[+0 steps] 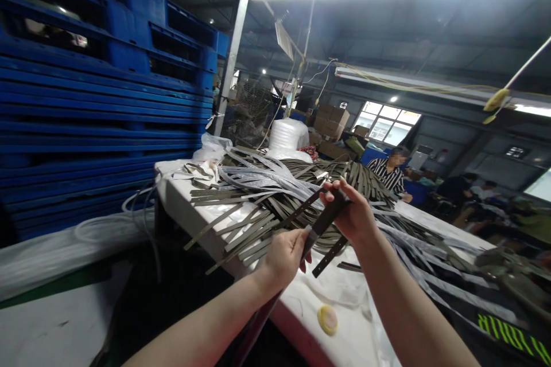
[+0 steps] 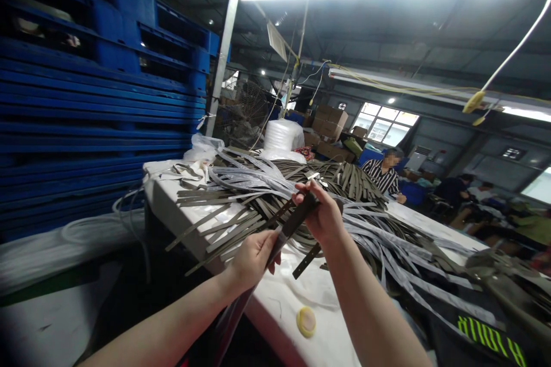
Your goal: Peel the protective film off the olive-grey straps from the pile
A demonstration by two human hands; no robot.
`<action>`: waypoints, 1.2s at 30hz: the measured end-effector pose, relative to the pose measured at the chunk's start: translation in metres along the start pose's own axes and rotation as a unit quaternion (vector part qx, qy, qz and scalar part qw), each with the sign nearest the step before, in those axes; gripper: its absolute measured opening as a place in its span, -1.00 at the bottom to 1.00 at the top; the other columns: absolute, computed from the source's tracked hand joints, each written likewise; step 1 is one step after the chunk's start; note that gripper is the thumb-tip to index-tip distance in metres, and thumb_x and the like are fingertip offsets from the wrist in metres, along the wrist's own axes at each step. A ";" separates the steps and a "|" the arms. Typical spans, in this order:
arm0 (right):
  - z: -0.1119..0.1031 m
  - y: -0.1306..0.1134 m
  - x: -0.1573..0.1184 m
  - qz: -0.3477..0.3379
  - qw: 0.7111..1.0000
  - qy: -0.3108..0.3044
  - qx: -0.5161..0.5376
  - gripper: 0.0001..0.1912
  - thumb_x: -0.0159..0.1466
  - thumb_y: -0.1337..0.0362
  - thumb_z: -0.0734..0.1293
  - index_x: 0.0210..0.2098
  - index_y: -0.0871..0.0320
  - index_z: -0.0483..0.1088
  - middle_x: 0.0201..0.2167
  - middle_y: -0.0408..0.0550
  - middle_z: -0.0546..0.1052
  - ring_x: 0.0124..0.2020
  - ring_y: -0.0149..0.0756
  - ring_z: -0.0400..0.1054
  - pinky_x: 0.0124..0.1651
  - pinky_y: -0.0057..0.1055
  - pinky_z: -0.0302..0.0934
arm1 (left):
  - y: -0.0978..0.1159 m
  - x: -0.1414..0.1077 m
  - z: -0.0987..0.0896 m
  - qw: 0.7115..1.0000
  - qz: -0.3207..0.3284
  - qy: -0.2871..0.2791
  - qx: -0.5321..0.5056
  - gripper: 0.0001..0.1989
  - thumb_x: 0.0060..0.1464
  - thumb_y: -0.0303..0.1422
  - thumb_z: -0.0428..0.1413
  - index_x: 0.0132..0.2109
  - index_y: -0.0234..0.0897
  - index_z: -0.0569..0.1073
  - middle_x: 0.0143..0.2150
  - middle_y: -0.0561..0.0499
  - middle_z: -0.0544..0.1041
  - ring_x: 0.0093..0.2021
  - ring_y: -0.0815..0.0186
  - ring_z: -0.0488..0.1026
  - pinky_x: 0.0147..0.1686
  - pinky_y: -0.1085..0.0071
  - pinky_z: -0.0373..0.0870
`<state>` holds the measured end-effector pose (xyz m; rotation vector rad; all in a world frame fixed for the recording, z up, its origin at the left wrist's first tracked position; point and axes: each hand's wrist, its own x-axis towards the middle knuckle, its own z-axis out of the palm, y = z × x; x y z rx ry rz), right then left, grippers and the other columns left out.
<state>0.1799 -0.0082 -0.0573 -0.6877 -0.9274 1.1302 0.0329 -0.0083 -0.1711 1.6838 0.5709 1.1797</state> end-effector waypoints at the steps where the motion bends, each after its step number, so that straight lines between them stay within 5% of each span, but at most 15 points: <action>1: -0.002 -0.003 0.004 -0.001 1.000 0.004 -0.003 -0.71 0.07 0.14 0.54 -0.47 0.16 0.42 -0.37 -0.10 0.57 -0.57 -0.52 0.33 -0.14 -0.42 0.42 | -0.002 -0.001 0.001 1.000 -0.011 -0.005 -0.017 -0.43 0.29 0.05 -0.16 -0.47 -0.29 0.35 -0.60 0.03 0.44 -0.68 0.42 0.36 -0.69 0.55 0.19; 8: 0.004 0.011 0.001 0.012 0.991 -0.034 -0.129 -0.59 0.11 -0.05 0.48 -0.40 0.20 0.47 -0.22 0.06 0.61 -0.43 -0.30 0.50 -0.39 -0.42 0.38 | 0.017 0.016 -0.001 0.995 -0.025 0.007 -0.094 -0.41 0.23 0.11 -0.09 -0.45 -0.32 0.40 -0.59 0.01 0.48 -0.69 0.41 0.36 -0.70 0.55 0.19; 13: 0.015 0.016 -0.015 0.085 0.970 -0.105 -0.201 -0.45 0.19 -0.17 0.35 -0.14 0.19 0.51 -0.40 -0.01 0.57 -0.75 -0.37 0.28 -0.76 -0.41 0.12 | 0.037 0.027 -0.006 0.995 0.015 0.017 -0.099 -0.39 0.20 0.14 -0.08 -0.46 -0.32 0.41 -0.61 0.01 0.48 -0.71 0.41 0.34 -0.70 0.52 0.22; 17: 0.016 -0.006 -0.006 0.046 0.993 -0.077 -0.082 -0.72 0.16 0.05 0.44 -0.41 0.15 0.46 -0.38 -0.07 0.54 -0.56 -0.40 0.36 -0.48 -0.40 0.36 | 0.029 0.022 -0.004 0.998 0.015 0.011 -0.062 -0.38 0.23 0.13 -0.12 -0.46 -0.31 0.41 -0.59 0.01 0.48 -0.70 0.42 0.34 -0.72 0.54 0.18; 21: 0.011 -0.032 0.015 -0.007 0.997 -0.071 0.004 -0.79 0.13 0.16 0.48 -0.46 0.13 0.44 -0.50 -0.21 0.42 -0.60 -0.52 0.17 -0.19 -0.41 0.37 | 0.012 0.016 -0.001 0.999 -0.004 0.005 -0.051 -0.40 0.24 0.11 -0.12 -0.44 -0.32 0.41 -0.54 -0.01 0.52 -0.70 0.42 0.36 -0.72 0.55 0.17; 26: 0.004 -0.029 0.025 0.008 0.986 -0.118 -0.115 -0.71 0.17 0.06 0.46 -0.35 0.19 0.55 -0.45 -0.12 0.48 -0.57 -0.50 0.14 -0.31 -0.43 0.29 | 0.007 0.021 -0.004 0.996 -0.013 0.024 -0.084 -0.41 0.23 0.09 -0.08 -0.41 -0.35 0.44 -0.52 -0.04 0.55 -0.67 0.41 0.39 -0.67 0.54 0.20; 31: 0.008 -0.003 0.007 0.037 0.962 -0.170 -0.211 -0.64 0.21 -0.01 0.41 -0.32 0.19 0.56 -0.33 -0.05 0.55 -0.54 -0.43 0.28 -0.49 -0.44 0.24 | 0.023 0.033 -0.008 0.994 -0.006 0.028 -0.108 -0.40 0.20 0.12 -0.06 -0.41 -0.36 0.45 -0.54 -0.03 0.53 -0.68 0.40 0.36 -0.68 0.52 0.20; 34: 0.012 0.013 -0.002 0.115 0.940 -0.211 -0.242 -0.58 0.23 -0.06 0.37 -0.18 0.17 0.54 -0.46 -0.09 0.53 -0.69 -0.43 0.23 -0.68 -0.46 0.14 | 0.031 0.038 -0.007 0.993 0.011 0.041 -0.111 -0.42 0.17 0.14 -0.04 -0.39 -0.32 0.43 -0.59 0.03 0.47 -0.69 0.40 0.34 -0.69 0.51 0.22; 36: 0.012 0.016 -0.002 0.113 0.950 -0.202 -0.209 -0.62 0.21 -0.03 0.40 -0.23 0.19 0.53 -0.53 -0.11 0.49 -0.64 -0.39 0.30 -0.62 -0.46 0.21 | 0.030 0.037 -0.006 0.994 0.019 0.057 -0.090 -0.42 0.18 0.14 -0.06 -0.46 -0.30 0.38 -0.66 0.09 0.36 -0.73 0.45 0.24 -0.72 0.53 0.14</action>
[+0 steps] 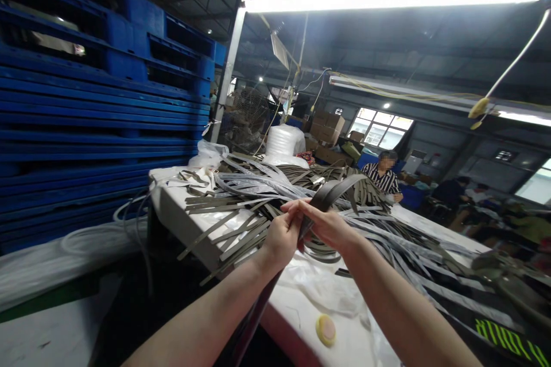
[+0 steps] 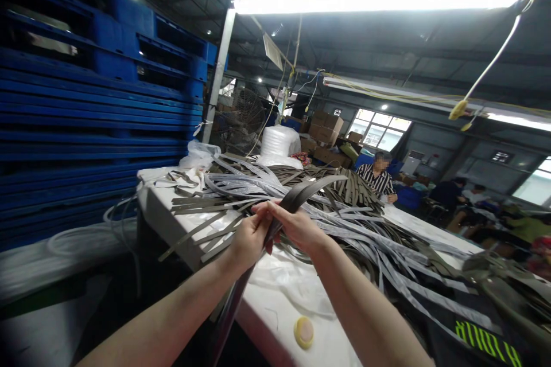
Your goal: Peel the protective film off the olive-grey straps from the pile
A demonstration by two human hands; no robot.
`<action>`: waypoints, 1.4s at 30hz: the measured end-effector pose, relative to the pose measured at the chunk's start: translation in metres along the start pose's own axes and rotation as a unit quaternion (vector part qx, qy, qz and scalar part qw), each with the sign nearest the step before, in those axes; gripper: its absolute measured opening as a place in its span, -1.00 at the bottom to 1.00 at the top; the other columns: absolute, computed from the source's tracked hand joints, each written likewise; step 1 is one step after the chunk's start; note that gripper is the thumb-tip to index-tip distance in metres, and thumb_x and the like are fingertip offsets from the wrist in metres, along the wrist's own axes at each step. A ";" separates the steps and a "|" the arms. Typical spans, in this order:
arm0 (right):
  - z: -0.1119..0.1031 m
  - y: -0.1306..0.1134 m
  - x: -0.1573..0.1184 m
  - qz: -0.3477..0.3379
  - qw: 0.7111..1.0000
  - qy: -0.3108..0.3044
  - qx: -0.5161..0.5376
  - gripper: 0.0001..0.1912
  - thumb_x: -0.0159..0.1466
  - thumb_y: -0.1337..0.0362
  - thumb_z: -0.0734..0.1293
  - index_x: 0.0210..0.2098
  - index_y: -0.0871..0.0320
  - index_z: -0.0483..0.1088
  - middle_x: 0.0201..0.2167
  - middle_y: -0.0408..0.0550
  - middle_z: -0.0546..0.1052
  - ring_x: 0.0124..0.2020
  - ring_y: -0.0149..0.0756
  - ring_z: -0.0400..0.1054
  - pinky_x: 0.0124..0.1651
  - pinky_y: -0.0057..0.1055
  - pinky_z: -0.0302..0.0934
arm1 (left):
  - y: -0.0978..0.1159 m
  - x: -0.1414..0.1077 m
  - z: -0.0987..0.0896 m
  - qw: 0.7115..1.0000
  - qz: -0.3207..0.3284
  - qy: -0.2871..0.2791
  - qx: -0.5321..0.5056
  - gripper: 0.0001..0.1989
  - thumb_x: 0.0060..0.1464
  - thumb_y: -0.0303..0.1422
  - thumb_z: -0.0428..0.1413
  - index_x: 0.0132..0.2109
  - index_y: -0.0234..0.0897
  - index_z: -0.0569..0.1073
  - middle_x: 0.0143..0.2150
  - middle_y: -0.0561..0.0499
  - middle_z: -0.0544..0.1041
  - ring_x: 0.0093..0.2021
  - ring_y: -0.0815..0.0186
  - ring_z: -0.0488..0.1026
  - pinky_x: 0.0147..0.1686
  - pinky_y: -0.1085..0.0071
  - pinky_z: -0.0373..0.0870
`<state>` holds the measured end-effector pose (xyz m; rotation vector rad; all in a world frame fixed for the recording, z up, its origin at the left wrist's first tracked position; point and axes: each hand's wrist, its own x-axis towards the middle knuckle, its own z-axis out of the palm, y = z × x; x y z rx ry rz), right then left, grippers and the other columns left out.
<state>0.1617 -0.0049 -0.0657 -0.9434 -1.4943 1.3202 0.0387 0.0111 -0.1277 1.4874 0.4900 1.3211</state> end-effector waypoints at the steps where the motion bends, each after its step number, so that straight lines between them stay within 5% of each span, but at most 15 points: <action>1: -0.003 -0.002 0.001 -0.022 0.999 0.022 0.036 -0.67 0.18 0.01 0.43 -0.29 0.18 0.52 -0.51 -0.11 0.50 -0.57 -0.36 0.36 -0.53 -0.44 0.30 | -0.003 -0.002 0.000 1.000 0.002 0.007 0.016 -0.41 0.19 0.14 -0.07 -0.50 -0.29 0.34 -0.70 0.12 0.30 -0.75 0.47 0.19 -0.74 0.54 0.08; 4: -0.017 -0.014 0.006 -0.088 0.980 0.101 0.144 -0.74 0.09 0.11 0.52 -0.44 0.14 0.46 -0.45 -0.15 0.50 -0.46 -0.40 0.37 -0.19 -0.36 0.40 | -0.020 -0.010 -0.001 0.999 -0.015 0.001 0.040 -0.38 0.19 0.16 -0.09 -0.55 -0.28 0.29 -0.71 0.13 0.26 -0.76 0.49 0.15 -0.75 0.54 0.02; 11: -0.026 -0.016 0.008 -0.094 0.990 0.098 0.038 -0.58 0.12 -0.08 0.46 -0.50 0.16 0.39 -0.39 -0.05 0.57 -0.36 -0.29 0.45 -0.19 -0.33 0.35 | -0.035 -0.006 0.000 0.998 -0.046 -0.034 -0.014 -0.36 0.14 0.20 -0.06 -0.41 -0.34 0.44 -0.54 -0.02 0.53 -0.68 0.39 0.38 -0.69 0.51 0.24; 16: -0.013 0.001 0.003 -0.046 0.998 0.038 -0.031 -0.57 0.21 -0.13 0.36 -0.43 0.14 0.43 -0.58 -0.12 0.50 -0.67 -0.36 0.31 -0.65 -0.46 0.14 | -0.008 0.007 0.002 0.999 -0.031 -0.003 -0.012 -0.35 0.15 0.20 -0.06 -0.43 -0.34 0.46 -0.59 -0.01 0.50 -0.69 0.38 0.37 -0.71 0.52 0.25; 21: -0.008 0.000 0.000 -0.038 0.998 0.021 -0.041 -0.54 0.23 -0.15 0.32 -0.36 0.16 0.48 -0.66 -0.10 0.47 -0.70 -0.29 0.33 -0.68 -0.41 0.18 | 0.001 0.008 0.004 0.999 -0.039 -0.005 -0.010 -0.34 0.12 0.20 -0.02 -0.49 -0.35 0.45 -0.66 0.01 0.45 -0.72 0.40 0.34 -0.72 0.53 0.22; 27: -0.003 -0.008 -0.004 -0.053 0.998 0.035 -0.012 -0.57 0.18 -0.13 0.38 -0.44 0.14 0.41 -0.43 -0.07 0.57 -0.71 -0.43 0.24 -0.74 -0.49 0.02 | 0.000 0.006 -0.001 0.952 -0.147 -0.078 -0.258 -0.45 0.03 0.08 0.19 -0.13 -0.37 0.51 -0.41 -0.08 0.59 -0.54 0.31 0.49 -0.53 0.42 0.47; 31: -0.006 -0.015 -0.008 -0.105 0.993 0.048 -0.010 -0.55 0.21 -0.11 0.37 -0.53 0.13 0.35 -0.23 -0.02 0.60 -0.39 -0.29 0.44 -0.39 -0.38 0.32 | 0.000 0.000 -0.014 0.920 -0.199 -0.184 -0.282 -0.52 0.14 0.00 0.11 -0.20 -0.40 0.56 -0.37 -0.17 0.62 -0.46 0.22 0.56 -0.43 0.37 0.50; 34: -0.011 -0.019 -0.009 -0.144 0.987 0.062 -0.022 -0.54 0.20 -0.11 0.39 -0.57 0.13 0.36 -0.27 0.01 0.59 -0.11 -0.17 0.43 0.03 -0.27 0.26 | -0.001 -0.006 -0.018 0.909 -0.221 -0.238 -0.263 -0.59 0.11 -0.07 0.17 -0.27 -0.41 0.57 -0.38 -0.18 0.63 -0.46 0.23 0.57 -0.41 0.38 0.48; 42: -0.015 -0.017 -0.007 -0.143 0.978 0.105 -0.113 -0.53 0.27 -0.12 0.31 -0.46 0.15 0.51 -0.32 -0.02 0.57 -0.25 -0.27 0.37 -0.13 -0.37 0.24 | -0.004 -0.010 -0.005 0.952 -0.150 -0.132 -0.233 -0.41 -0.08 0.15 0.22 -0.32 -0.39 0.48 -0.52 -0.08 0.58 -0.59 0.29 0.50 -0.56 0.43 0.43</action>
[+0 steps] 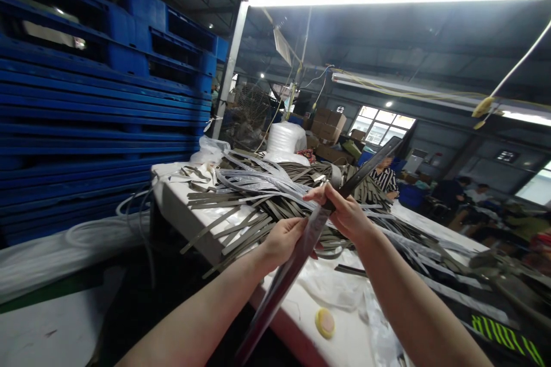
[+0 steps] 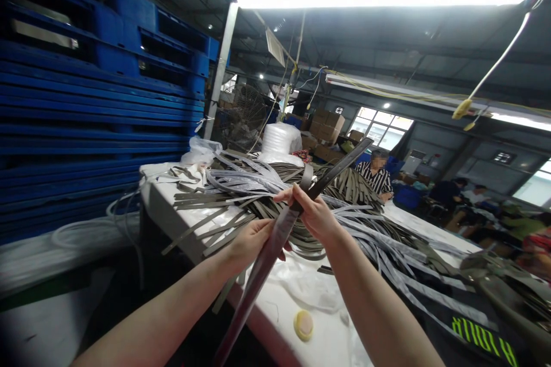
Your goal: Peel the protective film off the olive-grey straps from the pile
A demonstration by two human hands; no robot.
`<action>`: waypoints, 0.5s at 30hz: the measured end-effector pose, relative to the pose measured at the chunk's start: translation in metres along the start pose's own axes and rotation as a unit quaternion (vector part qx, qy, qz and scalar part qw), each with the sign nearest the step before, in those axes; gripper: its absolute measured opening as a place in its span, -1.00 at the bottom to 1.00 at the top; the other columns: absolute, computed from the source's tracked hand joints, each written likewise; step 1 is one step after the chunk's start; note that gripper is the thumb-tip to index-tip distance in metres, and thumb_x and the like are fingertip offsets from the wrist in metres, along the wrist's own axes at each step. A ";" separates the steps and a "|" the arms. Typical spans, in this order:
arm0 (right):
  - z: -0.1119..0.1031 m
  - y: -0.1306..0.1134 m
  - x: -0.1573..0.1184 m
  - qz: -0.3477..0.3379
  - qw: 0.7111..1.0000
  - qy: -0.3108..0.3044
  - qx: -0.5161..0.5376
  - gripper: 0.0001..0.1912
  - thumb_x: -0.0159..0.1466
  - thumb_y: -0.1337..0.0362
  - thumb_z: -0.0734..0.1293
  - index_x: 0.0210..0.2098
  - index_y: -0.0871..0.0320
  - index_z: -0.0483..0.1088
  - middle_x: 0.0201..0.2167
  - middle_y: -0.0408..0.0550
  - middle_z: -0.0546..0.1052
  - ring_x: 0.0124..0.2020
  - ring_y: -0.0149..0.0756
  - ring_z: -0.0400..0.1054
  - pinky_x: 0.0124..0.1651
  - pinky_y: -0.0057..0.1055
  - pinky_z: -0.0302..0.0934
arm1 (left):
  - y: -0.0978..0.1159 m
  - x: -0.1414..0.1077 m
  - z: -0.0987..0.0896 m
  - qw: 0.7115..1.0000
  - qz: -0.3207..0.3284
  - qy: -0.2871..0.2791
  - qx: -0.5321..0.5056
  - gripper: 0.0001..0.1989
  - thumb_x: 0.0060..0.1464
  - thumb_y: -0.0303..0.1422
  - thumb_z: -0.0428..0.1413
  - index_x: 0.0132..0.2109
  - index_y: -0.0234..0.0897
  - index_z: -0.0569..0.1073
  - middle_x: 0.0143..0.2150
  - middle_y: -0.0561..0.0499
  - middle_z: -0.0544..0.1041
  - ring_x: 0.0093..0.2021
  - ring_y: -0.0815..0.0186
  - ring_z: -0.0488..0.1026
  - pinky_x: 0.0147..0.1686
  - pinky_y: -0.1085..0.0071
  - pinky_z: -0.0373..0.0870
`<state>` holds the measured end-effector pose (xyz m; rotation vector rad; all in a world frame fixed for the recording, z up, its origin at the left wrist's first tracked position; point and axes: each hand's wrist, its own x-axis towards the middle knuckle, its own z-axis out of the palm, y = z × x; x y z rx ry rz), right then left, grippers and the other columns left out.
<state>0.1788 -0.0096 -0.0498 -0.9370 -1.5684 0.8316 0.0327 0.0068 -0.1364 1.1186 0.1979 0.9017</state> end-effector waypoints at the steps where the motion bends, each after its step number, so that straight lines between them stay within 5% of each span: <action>1: 0.002 0.001 0.000 -0.009 1.000 0.010 -0.017 -0.54 0.28 -0.11 0.30 -0.45 0.15 0.52 -0.32 -0.02 0.56 -0.28 -0.29 0.36 -0.17 -0.39 0.25 | 0.000 0.001 0.002 1.000 0.014 0.019 0.003 -0.39 -0.11 0.17 0.22 -0.34 -0.38 0.47 -0.54 -0.06 0.57 -0.61 0.30 0.48 -0.57 0.43 0.42; 4: 0.007 0.002 -0.001 0.004 1.000 0.005 -0.026 -0.53 0.28 -0.11 0.30 -0.42 0.16 0.55 -0.40 -0.06 0.51 -0.50 -0.38 0.32 -0.46 -0.42 0.25 | 0.004 0.005 0.009 0.997 0.047 0.061 0.014 -0.37 -0.15 0.20 0.23 -0.36 -0.38 0.47 -0.56 -0.05 0.56 -0.63 0.31 0.47 -0.59 0.44 0.43; 8: 0.014 0.000 -0.002 0.076 0.996 -0.022 0.031 -0.53 0.26 -0.14 0.29 -0.31 0.16 0.54 -0.55 -0.18 0.33 -0.80 -0.47 0.15 -0.82 -0.45 -0.02 | 0.010 0.007 0.019 0.994 0.074 0.080 0.018 -0.38 -0.10 0.20 0.20 -0.33 -0.37 0.48 -0.52 -0.06 0.57 -0.63 0.33 0.47 -0.61 0.47 0.42; 15: 0.017 0.000 -0.001 0.064 0.996 0.016 0.064 -0.59 0.21 -0.09 0.37 -0.45 0.16 0.44 -0.36 -0.07 0.54 -0.75 -0.48 0.22 -0.80 -0.45 0.10 | 0.000 0.003 0.012 0.977 0.129 0.080 0.147 -0.41 0.16 0.16 -0.02 -0.35 -0.34 0.46 -0.47 -0.06 0.58 -0.63 0.36 0.45 -0.66 0.52 0.32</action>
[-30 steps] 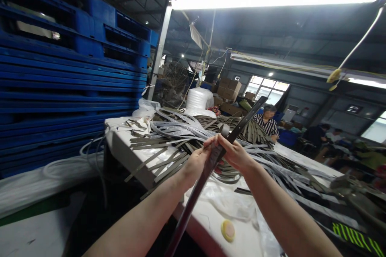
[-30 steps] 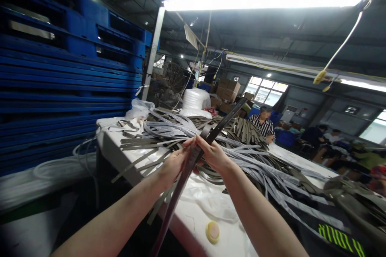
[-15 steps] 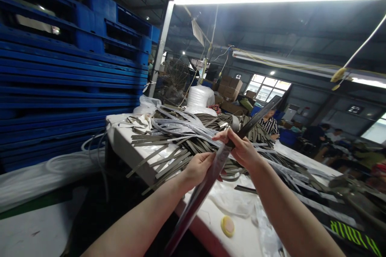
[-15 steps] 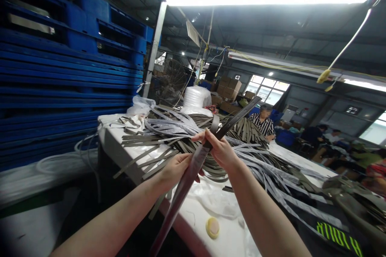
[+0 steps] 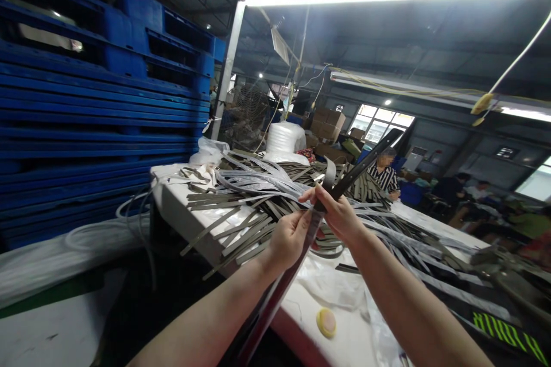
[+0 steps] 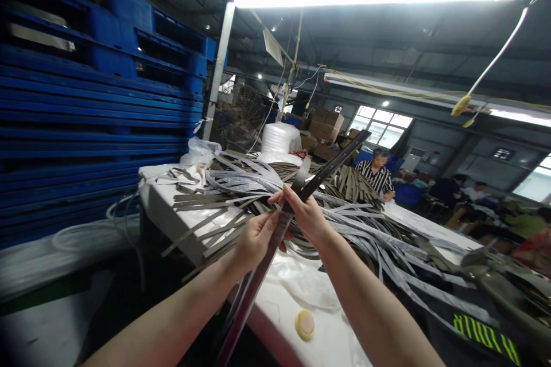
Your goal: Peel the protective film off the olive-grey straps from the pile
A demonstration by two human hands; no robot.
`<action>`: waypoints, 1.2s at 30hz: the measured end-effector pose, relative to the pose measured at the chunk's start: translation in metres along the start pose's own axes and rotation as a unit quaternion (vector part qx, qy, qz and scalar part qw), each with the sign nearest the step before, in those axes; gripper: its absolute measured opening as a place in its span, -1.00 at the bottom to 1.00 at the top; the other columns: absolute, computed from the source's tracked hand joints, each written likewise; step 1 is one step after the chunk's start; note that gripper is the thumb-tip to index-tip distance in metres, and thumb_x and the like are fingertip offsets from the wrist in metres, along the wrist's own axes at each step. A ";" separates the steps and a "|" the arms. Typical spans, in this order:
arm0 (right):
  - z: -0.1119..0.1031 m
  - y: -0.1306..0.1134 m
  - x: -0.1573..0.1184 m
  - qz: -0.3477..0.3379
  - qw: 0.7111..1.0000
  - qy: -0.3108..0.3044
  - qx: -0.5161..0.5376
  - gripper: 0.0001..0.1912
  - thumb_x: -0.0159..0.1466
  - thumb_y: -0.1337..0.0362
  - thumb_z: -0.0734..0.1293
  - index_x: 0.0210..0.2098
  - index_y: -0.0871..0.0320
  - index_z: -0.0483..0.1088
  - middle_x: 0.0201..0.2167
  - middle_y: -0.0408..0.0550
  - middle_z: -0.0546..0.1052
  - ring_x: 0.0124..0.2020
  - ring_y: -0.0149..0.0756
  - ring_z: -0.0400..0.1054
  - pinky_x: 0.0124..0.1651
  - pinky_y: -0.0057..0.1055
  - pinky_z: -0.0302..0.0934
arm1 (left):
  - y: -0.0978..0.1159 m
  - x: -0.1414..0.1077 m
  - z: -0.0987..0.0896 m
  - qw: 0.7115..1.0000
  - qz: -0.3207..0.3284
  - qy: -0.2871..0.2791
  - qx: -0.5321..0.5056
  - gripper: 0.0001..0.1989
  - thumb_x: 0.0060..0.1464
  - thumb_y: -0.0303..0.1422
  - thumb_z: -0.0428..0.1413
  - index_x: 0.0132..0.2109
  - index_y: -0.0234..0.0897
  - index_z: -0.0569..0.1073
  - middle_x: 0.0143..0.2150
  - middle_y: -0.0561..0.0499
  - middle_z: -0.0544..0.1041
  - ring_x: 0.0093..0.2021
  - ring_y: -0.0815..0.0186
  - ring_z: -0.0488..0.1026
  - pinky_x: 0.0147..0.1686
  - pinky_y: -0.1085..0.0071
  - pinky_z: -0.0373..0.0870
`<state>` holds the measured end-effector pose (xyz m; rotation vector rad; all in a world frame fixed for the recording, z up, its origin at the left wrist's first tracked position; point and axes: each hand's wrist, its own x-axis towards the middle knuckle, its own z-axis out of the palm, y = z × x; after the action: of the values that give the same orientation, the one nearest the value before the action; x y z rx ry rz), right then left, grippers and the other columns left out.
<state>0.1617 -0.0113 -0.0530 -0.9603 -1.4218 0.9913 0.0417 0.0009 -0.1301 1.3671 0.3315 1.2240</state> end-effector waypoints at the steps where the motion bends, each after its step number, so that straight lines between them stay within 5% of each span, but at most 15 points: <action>1: -0.002 -0.002 0.002 -0.011 1.000 0.012 0.027 -0.61 0.20 -0.06 0.40 -0.46 0.15 0.43 -0.38 -0.08 0.55 -0.69 -0.45 0.28 -0.72 -0.45 0.20 | -0.003 0.000 -0.001 1.000 0.009 0.001 0.027 -0.42 0.18 0.15 -0.03 -0.35 -0.33 0.45 -0.46 -0.05 0.58 -0.63 0.36 0.45 -0.67 0.52 0.31; 3: -0.010 -0.012 0.008 -0.041 0.994 0.039 0.097 -0.66 0.16 0.00 0.46 -0.48 0.13 0.41 -0.47 -0.15 0.51 -0.53 -0.39 0.38 -0.44 -0.43 0.38 | -0.008 0.001 -0.003 0.997 0.023 0.001 0.070 -0.42 0.22 0.12 -0.08 -0.36 -0.32 0.46 -0.47 -0.05 0.58 -0.63 0.34 0.46 -0.66 0.51 0.29; 6: -0.022 -0.031 0.017 -0.074 0.982 0.068 0.159 -0.65 0.12 0.02 0.50 -0.52 0.11 0.36 -0.56 -0.22 0.45 -0.44 -0.38 0.41 -0.14 -0.37 0.39 | -0.012 0.004 -0.004 0.994 0.038 -0.001 0.100 -0.42 0.26 0.08 -0.11 -0.37 -0.32 0.47 -0.49 -0.06 0.58 -0.61 0.33 0.47 -0.61 0.50 0.31; 10: -0.030 -0.042 0.020 -0.089 0.990 0.061 0.089 -0.53 0.14 -0.05 0.46 -0.62 0.12 0.25 -0.55 -0.14 0.49 -0.44 -0.32 0.42 -0.16 -0.33 0.35 | -0.009 0.007 -0.001 0.997 0.032 -0.003 0.071 -0.45 0.25 0.08 -0.10 -0.36 -0.31 0.45 -0.45 -0.05 0.59 -0.60 0.33 0.48 -0.62 0.50 0.32; 14: -0.024 -0.027 0.015 -0.105 0.994 0.033 -0.015 -0.46 0.21 -0.15 0.35 -0.64 0.12 0.25 -0.45 -0.03 0.55 -0.35 -0.24 0.44 -0.14 -0.28 0.32 | -0.002 0.011 0.004 0.997 0.036 -0.004 0.070 -0.46 0.24 0.09 -0.08 -0.37 -0.30 0.43 -0.45 -0.05 0.59 -0.60 0.33 0.48 -0.60 0.49 0.35; 21: -0.010 -0.006 -0.001 -0.006 0.999 -0.031 -0.035 -0.50 0.21 -0.20 0.31 -0.49 0.13 0.44 -0.51 -0.08 0.51 -0.63 -0.33 0.30 -0.55 -0.34 0.24 | 0.005 0.017 0.010 0.995 0.036 0.012 0.094 -0.45 0.23 0.09 -0.10 -0.40 -0.29 0.43 -0.52 -0.03 0.56 -0.65 0.32 0.45 -0.64 0.47 0.35; 28: -0.024 -0.055 0.027 -0.137 0.989 0.052 -0.022 -0.49 0.16 -0.16 0.39 -0.59 0.16 0.45 -0.45 0.02 0.60 -0.31 -0.18 0.49 -0.09 -0.25 0.33 | 0.003 0.027 0.009 0.992 0.058 0.003 0.111 -0.43 0.24 0.08 -0.10 -0.39 -0.31 0.47 -0.48 -0.06 0.59 -0.58 0.29 0.52 -0.60 0.48 0.34; 32: -0.020 -0.064 0.032 -0.086 0.993 -0.005 -0.083 -0.38 0.18 -0.25 0.30 -0.36 0.23 0.59 -0.46 0.05 0.60 -0.49 -0.25 0.45 -0.33 -0.31 0.34 | 0.033 0.050 0.016 0.997 0.060 -0.010 0.044 -0.49 0.20 0.09 -0.04 -0.32 -0.30 0.44 -0.48 -0.04 0.60 -0.62 0.27 0.53 -0.64 0.48 0.36; 36: -0.013 -0.062 0.028 -0.005 0.992 -0.065 -0.109 -0.28 0.21 -0.29 0.23 -0.19 0.27 0.59 -0.68 -0.09 0.48 -0.80 -0.46 0.09 -0.74 -0.48 0.02 | 0.054 0.065 0.024 0.998 0.058 -0.019 0.023 -0.51 0.16 0.07 0.00 -0.34 -0.31 0.43 -0.53 -0.03 0.58 -0.69 0.30 0.49 -0.71 0.50 0.32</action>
<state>0.1706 -0.0041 0.0153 -1.0617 -1.6672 0.9182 0.0618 0.0254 -0.0483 1.4641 0.2577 1.2913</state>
